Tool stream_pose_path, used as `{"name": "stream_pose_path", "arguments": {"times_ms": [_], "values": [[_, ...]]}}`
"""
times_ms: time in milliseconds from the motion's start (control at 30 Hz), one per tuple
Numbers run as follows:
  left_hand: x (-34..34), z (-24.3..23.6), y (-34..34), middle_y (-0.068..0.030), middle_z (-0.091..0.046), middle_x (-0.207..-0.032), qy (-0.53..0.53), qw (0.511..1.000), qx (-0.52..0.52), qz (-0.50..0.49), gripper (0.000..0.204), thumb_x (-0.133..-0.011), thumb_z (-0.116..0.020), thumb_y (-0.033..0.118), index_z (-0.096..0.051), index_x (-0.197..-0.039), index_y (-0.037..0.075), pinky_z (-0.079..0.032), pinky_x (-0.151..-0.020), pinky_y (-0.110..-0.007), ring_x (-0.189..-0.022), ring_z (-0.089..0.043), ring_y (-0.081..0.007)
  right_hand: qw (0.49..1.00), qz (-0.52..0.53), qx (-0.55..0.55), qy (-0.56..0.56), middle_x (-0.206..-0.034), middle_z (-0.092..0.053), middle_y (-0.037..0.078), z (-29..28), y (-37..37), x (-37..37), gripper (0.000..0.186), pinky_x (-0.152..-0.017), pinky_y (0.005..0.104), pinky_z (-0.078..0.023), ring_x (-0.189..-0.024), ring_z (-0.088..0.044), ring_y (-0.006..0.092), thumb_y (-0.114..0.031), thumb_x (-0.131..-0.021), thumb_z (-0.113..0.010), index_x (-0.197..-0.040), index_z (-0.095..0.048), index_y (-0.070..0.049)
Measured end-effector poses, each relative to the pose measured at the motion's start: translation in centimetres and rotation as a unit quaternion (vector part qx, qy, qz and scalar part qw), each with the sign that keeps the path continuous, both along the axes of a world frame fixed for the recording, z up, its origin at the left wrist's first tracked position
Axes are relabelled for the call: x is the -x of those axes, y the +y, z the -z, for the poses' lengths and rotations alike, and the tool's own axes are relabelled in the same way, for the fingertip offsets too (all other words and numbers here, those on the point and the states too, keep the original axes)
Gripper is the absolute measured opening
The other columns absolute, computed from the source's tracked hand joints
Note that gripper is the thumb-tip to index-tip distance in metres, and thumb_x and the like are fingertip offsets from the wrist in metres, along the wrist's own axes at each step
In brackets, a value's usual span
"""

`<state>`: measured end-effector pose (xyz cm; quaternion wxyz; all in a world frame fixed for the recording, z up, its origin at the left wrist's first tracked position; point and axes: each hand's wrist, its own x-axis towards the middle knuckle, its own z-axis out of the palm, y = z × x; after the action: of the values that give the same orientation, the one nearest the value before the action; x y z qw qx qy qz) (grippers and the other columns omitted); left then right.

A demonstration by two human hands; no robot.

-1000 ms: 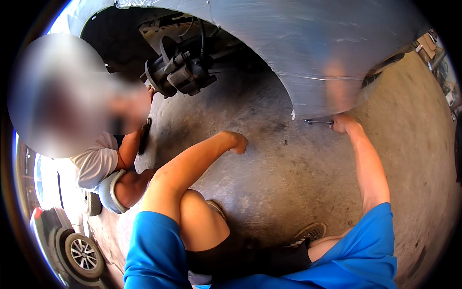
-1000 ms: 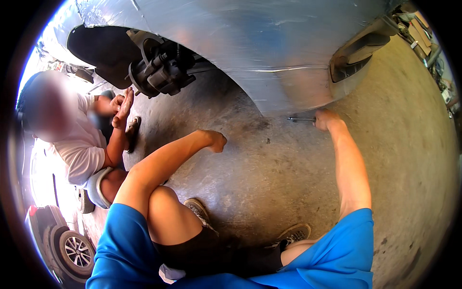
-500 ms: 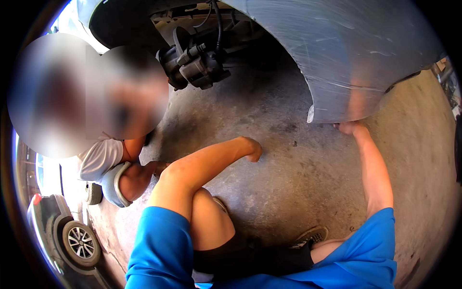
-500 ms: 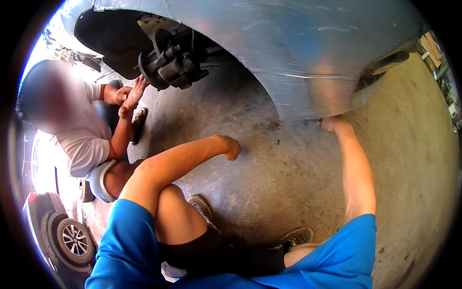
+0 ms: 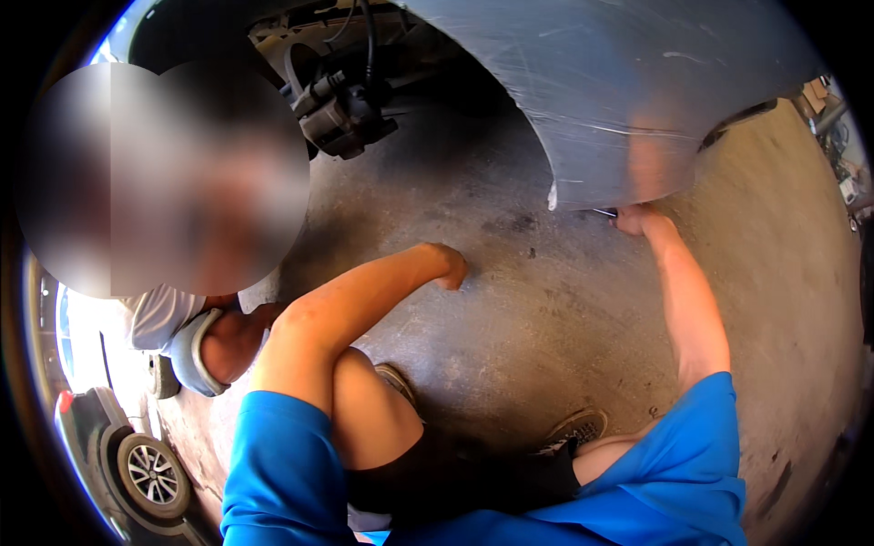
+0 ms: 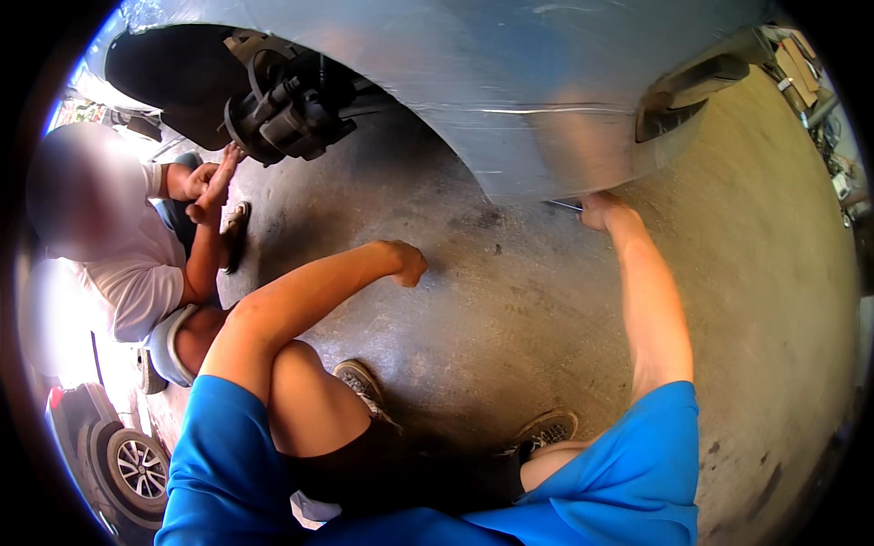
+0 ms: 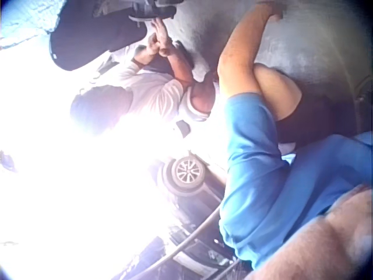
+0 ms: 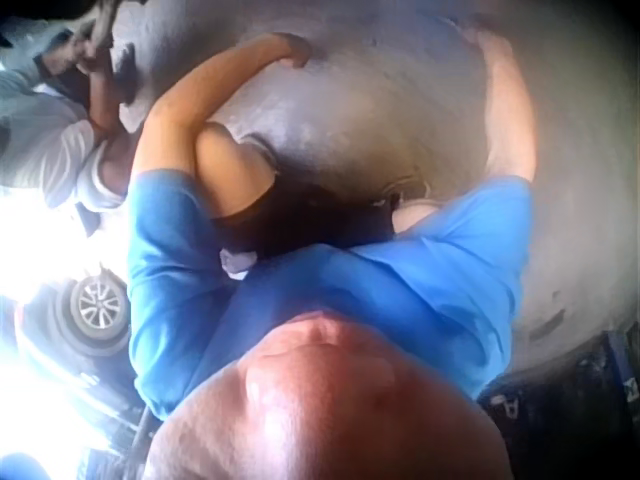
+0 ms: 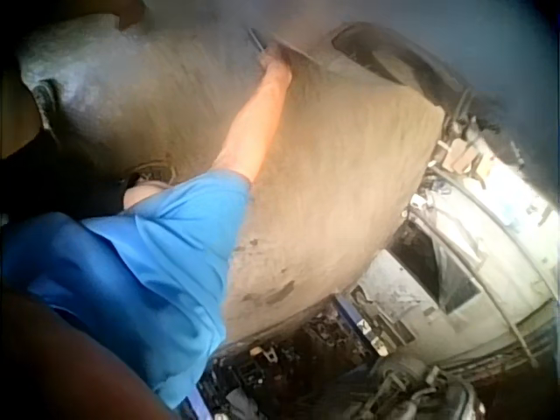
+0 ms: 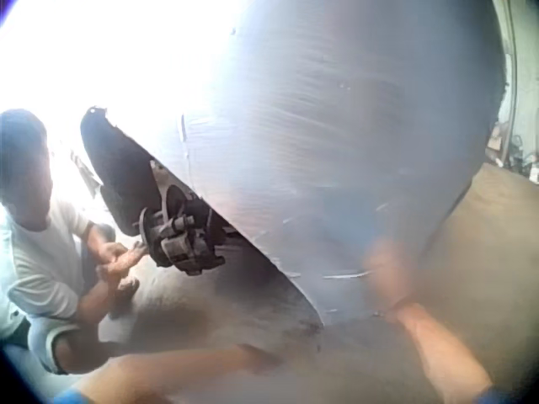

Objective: The person is using a wrench to loosen and remove bolts from a vehicle's brake caliper and rotor assembly.

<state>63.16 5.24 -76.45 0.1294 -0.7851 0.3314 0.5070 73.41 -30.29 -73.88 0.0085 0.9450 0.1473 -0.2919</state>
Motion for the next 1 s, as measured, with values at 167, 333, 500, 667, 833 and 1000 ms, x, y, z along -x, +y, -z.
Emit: {"name": "stream_pose_path", "arguments": {"times_ms": [167,333,500,667,833,1000], "values": [[-0.4,0.5,-0.4,-0.0183,-0.066,-0.11,-0.001,0.999,-0.033,-0.019,0.033,-0.081,-0.053,0.018,-0.069,-0.105,0.002,-0.048,-0.085,-0.044,-0.105,-0.061,-0.0349,1.0,0.007,-0.009,0.0,-0.132,-0.052,0.017,0.5,-0.9,-0.4,0.044,-0.101,0.04,-0.041,-0.123,-0.048,0.0337,-0.024,-0.086,-0.06,-0.127,-0.052,-0.008],[-0.4,0.3,-0.1,-0.0205,-0.066,-0.108,-0.004,1.0,-0.024,-0.003,0.034,-0.079,-0.051,0.016,-0.068,-0.102,-0.002,-0.05,-0.085,-0.043,-0.105,-0.061,-0.0363,0.998,0.017,-0.062,-0.014,-0.115,-0.06,0.017,-0.7,0.0,-0.5,0.042,-0.087,0.0395,-0.047,-0.106,-0.057,0.0303,-0.025,-0.087,-0.062,-0.121,-0.053,-0.001],[-0.3,0.3,0.0,-0.0189,-0.066,-0.109,0.002,0.999,-0.033,-0.011,0.033,-0.08,-0.051,0.016,-0.069,-0.104,0.001,-0.049,-0.084,-0.044,-0.104,-0.061,-0.0352,0.966,0.162,-0.155,0.132,-0.077,-0.062,0.009,-1.1,0.9,-0.4,0.034,-0.06,0.0345,-0.05,-0.067,-0.059,0.0188,-0.028,-0.087,-0.065,-0.11,-0.059,-0.002],[-1.3,0.9,-1.0,-0.0205,-0.067,-0.102,0.021,0.998,-0.041,-0.033,0.031,-0.078,-0.051,0.015,-0.07,-0.097,-0.001,-0.049,-0.08,-0.045,-0.098,-0.063,-0.0354,0.996,-0.037,0.015,0.077,-0.093,-0.067,0.013,3.6,-1.1,-0.2,0.028,-0.074,0.0403,-0.051,-0.087,-0.065,0.0285,-0.017,-0.08,-0.06,-0.108,-0.063,-0.009],[-2.6,4.2,1.2,-0.0217,-0.068,-0.094,-0.019,0.999,0.024,-0.014,0.031,-0.074,-0.052,0.016,-0.07,-0.091,-0.002,-0.051,-0.077,-0.045,-0.093,-0.065,-0.0347,0.998,-0.018,0.049,0.042,-0.11,-0.066,0.016,3.7,-1.0,0.3,0.027,-0.085,0.0398,-0.051,-0.104,-0.063,0.0298,-0.014,-0.079,-0.055,-0.101,-0.068,-0.007],[-3.2,5.3,2.8,-0.0224,-0.068,-0.095,-0.018,0.999,-0.014,-0.043,0.031,-0.074,-0.053,0.018,-0.071,-0.09,-0.002,-0.051,-0.077,-0.044,-0.092,-0.066,-0.0355,0.999,-0.005,0.038,0.014,-0.11,-0.067,0.014,2.7,-0.3,0.7,0.027,-0.084,0.0392,-0.052,-0.104,-0.063,0.0299,-0.014,-0.08,-0.055,-0.101,-0.069,-0.005]]}}
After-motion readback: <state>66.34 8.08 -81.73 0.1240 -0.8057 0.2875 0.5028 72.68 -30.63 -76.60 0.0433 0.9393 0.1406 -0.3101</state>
